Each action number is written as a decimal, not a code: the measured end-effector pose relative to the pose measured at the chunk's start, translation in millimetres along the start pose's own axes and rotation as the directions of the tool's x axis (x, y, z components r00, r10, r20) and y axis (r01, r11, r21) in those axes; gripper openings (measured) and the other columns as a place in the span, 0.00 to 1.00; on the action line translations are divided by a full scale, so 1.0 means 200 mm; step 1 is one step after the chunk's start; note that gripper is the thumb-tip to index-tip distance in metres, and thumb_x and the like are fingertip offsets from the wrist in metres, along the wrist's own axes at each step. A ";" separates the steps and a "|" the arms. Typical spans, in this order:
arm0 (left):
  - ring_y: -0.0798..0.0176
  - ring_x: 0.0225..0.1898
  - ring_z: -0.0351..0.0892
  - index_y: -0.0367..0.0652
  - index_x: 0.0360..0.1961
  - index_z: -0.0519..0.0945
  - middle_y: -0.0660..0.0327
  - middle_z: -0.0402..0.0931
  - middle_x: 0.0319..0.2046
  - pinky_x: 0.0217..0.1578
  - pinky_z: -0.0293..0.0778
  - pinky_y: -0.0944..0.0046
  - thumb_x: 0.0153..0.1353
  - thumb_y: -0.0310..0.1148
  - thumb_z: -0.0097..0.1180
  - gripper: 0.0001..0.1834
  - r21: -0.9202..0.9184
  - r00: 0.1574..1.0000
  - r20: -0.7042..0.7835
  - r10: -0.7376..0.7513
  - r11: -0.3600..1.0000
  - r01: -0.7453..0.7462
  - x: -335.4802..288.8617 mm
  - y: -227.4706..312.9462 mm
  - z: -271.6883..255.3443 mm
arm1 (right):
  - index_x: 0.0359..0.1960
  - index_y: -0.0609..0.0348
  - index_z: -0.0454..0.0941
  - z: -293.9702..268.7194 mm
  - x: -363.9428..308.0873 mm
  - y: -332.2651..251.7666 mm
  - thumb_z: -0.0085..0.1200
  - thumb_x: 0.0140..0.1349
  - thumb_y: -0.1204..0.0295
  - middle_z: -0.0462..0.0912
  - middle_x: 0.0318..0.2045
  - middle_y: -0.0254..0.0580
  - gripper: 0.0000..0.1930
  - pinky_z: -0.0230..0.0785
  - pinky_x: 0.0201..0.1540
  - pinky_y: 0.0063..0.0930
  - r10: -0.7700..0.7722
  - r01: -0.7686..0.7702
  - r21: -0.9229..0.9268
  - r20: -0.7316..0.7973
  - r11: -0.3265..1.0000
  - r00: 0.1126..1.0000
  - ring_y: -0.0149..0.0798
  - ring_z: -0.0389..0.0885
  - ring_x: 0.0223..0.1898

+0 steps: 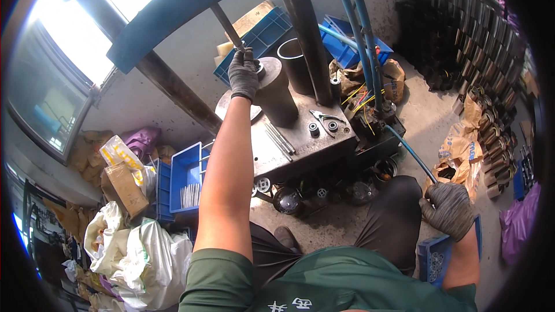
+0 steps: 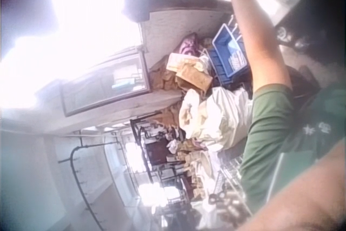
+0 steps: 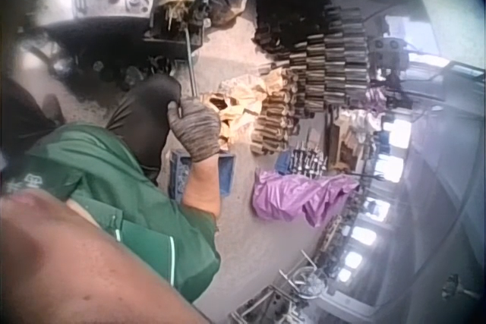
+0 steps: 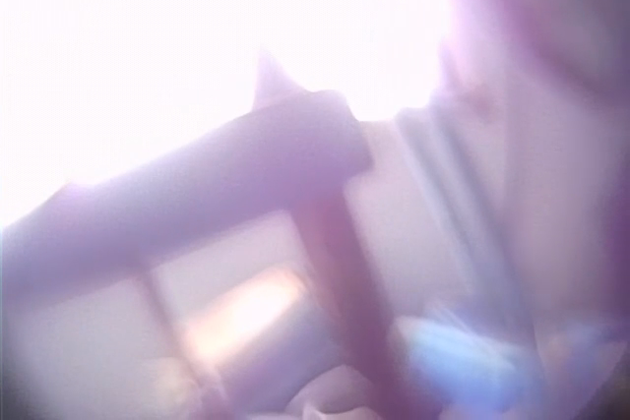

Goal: The person uses a press machine to shape metal pieces, picking up components from a bin and positioning them on the machine before operating a lever. They handle small metal rings and cylindrical pieces throughout the process.

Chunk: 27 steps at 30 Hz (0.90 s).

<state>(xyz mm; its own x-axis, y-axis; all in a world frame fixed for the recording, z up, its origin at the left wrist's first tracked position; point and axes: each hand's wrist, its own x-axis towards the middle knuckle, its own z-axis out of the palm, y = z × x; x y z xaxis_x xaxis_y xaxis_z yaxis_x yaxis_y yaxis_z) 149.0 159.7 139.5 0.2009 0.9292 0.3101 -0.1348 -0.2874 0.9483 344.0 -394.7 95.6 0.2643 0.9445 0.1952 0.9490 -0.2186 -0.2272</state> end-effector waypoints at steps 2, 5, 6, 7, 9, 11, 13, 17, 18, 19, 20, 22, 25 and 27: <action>0.72 0.25 0.73 0.51 0.49 0.78 0.69 0.72 0.25 0.23 0.78 0.65 0.75 0.43 0.57 0.10 -0.008 1.000 0.008 0.016 1.000 -0.016 0.01 0.00 -0.01 | 0.25 0.58 0.78 0.00 0.01 0.00 0.62 0.57 0.61 0.79 0.22 0.51 0.13 0.72 0.34 0.52 -0.013 0.013 -0.025 0.001 1.000 1.000 0.58 0.81 0.28; 0.72 0.25 0.73 0.51 0.49 0.78 0.69 0.72 0.25 0.23 0.77 0.65 0.75 0.43 0.57 0.10 -0.019 1.000 0.020 0.020 1.000 -0.019 0.01 -0.01 -0.02 | 0.24 0.57 0.79 -0.03 0.03 0.00 0.62 0.57 0.61 0.79 0.22 0.51 0.13 0.73 0.34 0.51 0.000 0.001 -0.010 0.037 1.000 0.999 0.58 0.81 0.28; 0.72 0.25 0.73 0.51 0.48 0.78 0.69 0.72 0.25 0.23 0.77 0.65 0.75 0.43 0.58 0.10 -0.023 1.000 0.024 0.006 1.000 -0.006 0.01 -0.01 -0.01 | 0.24 0.57 0.79 -0.04 0.04 0.00 0.62 0.57 0.61 0.79 0.22 0.51 0.13 0.73 0.34 0.51 0.002 -0.002 -0.012 0.038 1.000 0.999 0.58 0.81 0.28; 0.72 0.25 0.73 0.51 0.48 0.78 0.69 0.72 0.25 0.23 0.77 0.65 0.75 0.43 0.58 0.10 -0.026 1.000 0.026 0.004 1.000 -0.003 0.01 -0.01 -0.01 | 0.24 0.57 0.79 -0.05 0.05 0.00 0.62 0.57 0.61 0.80 0.23 0.51 0.13 0.73 0.34 0.51 -0.012 0.013 -0.031 0.039 0.999 0.999 0.58 0.81 0.28; 0.72 0.25 0.73 0.51 0.47 0.78 0.70 0.72 0.25 0.23 0.77 0.65 0.75 0.43 0.58 0.09 -0.038 0.999 0.033 0.003 0.999 -0.002 0.01 -0.01 -0.02 | 0.24 0.57 0.79 -0.08 0.08 0.00 0.62 0.57 0.61 0.80 0.23 0.51 0.13 0.73 0.34 0.51 -0.029 0.031 -0.045 0.043 0.999 0.999 0.58 0.81 0.28; 0.72 0.24 0.73 0.51 0.47 0.78 0.70 0.72 0.24 0.22 0.77 0.65 0.75 0.42 0.58 0.09 -0.047 1.000 0.024 -0.008 0.999 0.009 0.01 -0.01 -0.01 | 0.24 0.57 0.79 -0.10 0.11 0.00 0.62 0.56 0.62 0.81 0.24 0.51 0.12 0.74 0.34 0.51 -0.064 0.066 -0.041 0.040 0.997 0.997 0.58 0.82 0.28; 0.72 0.24 0.73 0.51 0.47 0.78 0.70 0.72 0.24 0.22 0.77 0.65 0.75 0.42 0.58 0.09 -0.056 1.000 0.016 -0.019 0.998 0.020 0.01 -0.01 -0.01 | 0.26 0.57 0.80 -0.10 0.11 0.01 0.61 0.56 0.64 0.81 0.24 0.51 0.10 0.74 0.35 0.51 -0.072 0.074 -0.051 0.042 0.996 0.997 0.58 0.82 0.29; 0.71 0.24 0.75 0.48 0.46 0.80 0.69 0.74 0.24 0.22 0.79 0.65 0.75 0.41 0.58 0.09 -0.087 1.000 -0.005 -0.029 0.996 0.029 0.00 0.00 0.00 | 0.29 0.58 0.82 -0.06 0.09 0.03 0.60 0.55 0.66 0.82 0.25 0.50 0.09 0.75 0.35 0.51 -0.132 0.133 -0.013 0.022 0.991 0.991 0.58 0.82 0.29; 0.72 0.24 0.73 0.50 0.46 0.78 0.70 0.72 0.24 0.22 0.77 0.65 0.75 0.40 0.58 0.07 -0.088 0.999 0.012 -0.050 0.995 0.051 -0.01 0.01 0.00 | 0.30 0.59 0.82 -0.06 0.07 0.03 0.60 0.55 0.66 0.82 0.26 0.50 0.09 0.76 0.36 0.51 -0.112 0.112 0.009 0.083 0.994 0.990 0.58 0.82 0.29; 0.72 0.24 0.73 0.50 0.46 0.78 0.70 0.72 0.24 0.22 0.77 0.65 0.75 0.40 0.58 0.07 -0.088 0.998 0.013 -0.054 0.995 0.055 -0.01 0.01 0.00 | 0.30 0.59 0.82 -0.05 0.06 0.03 0.60 0.55 0.66 0.82 0.26 0.50 0.09 0.76 0.36 0.51 -0.110 0.109 0.010 0.087 0.994 0.990 0.58 0.82 0.29; 0.72 0.24 0.73 0.50 0.46 0.78 0.70 0.72 0.24 0.22 0.77 0.65 0.74 0.39 0.58 0.07 -0.081 0.998 0.017 -0.059 0.995 0.061 0.00 0.01 -0.01 | 0.30 0.59 0.82 -0.05 0.05 0.04 0.60 0.55 0.66 0.82 0.26 0.50 0.09 0.76 0.36 0.51 -0.110 0.110 0.005 0.113 0.994 0.987 0.57 0.83 0.29; 0.72 0.24 0.74 0.50 0.46 0.78 0.69 0.74 0.25 0.21 0.78 0.65 0.74 0.37 0.59 0.06 -0.097 0.998 0.039 -0.048 0.994 0.052 0.00 0.01 -0.02 | 0.30 0.59 0.82 -0.06 0.05 0.03 0.60 0.55 0.67 0.82 0.26 0.50 0.09 0.76 0.36 0.51 -0.108 0.110 -0.002 0.141 0.994 0.984 0.57 0.83 0.29; 0.71 0.25 0.74 0.49 0.47 0.78 0.67 0.75 0.27 0.22 0.78 0.64 0.73 0.36 0.60 0.07 -0.114 0.998 0.031 -0.050 0.992 0.054 -0.01 0.03 -0.02 | 0.31 0.59 0.82 -0.07 0.06 0.02 0.60 0.55 0.67 0.82 0.26 0.50 0.09 0.76 0.36 0.51 -0.095 0.094 0.016 0.142 0.995 0.985 0.57 0.83 0.30; 0.71 0.27 0.75 0.48 0.49 0.77 0.66 0.75 0.28 0.21 0.80 0.62 0.73 0.37 0.60 0.09 -0.113 0.998 0.055 -0.014 0.993 0.020 -0.01 0.03 -0.03 | 0.31 0.59 0.82 -0.07 0.07 0.01 0.60 0.55 0.67 0.82 0.27 0.50 0.09 0.76 0.36 0.51 -0.078 0.080 -0.009 0.105 0.997 0.991 0.58 0.83 0.30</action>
<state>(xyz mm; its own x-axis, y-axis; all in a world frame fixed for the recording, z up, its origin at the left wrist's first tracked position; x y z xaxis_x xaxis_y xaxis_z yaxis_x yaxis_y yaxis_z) 141.6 158.3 143.8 0.2553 0.9190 0.3003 -0.2400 -0.2406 0.9405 352.6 -384.9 111.7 0.1696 0.9792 0.1110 0.9686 -0.1449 -0.2020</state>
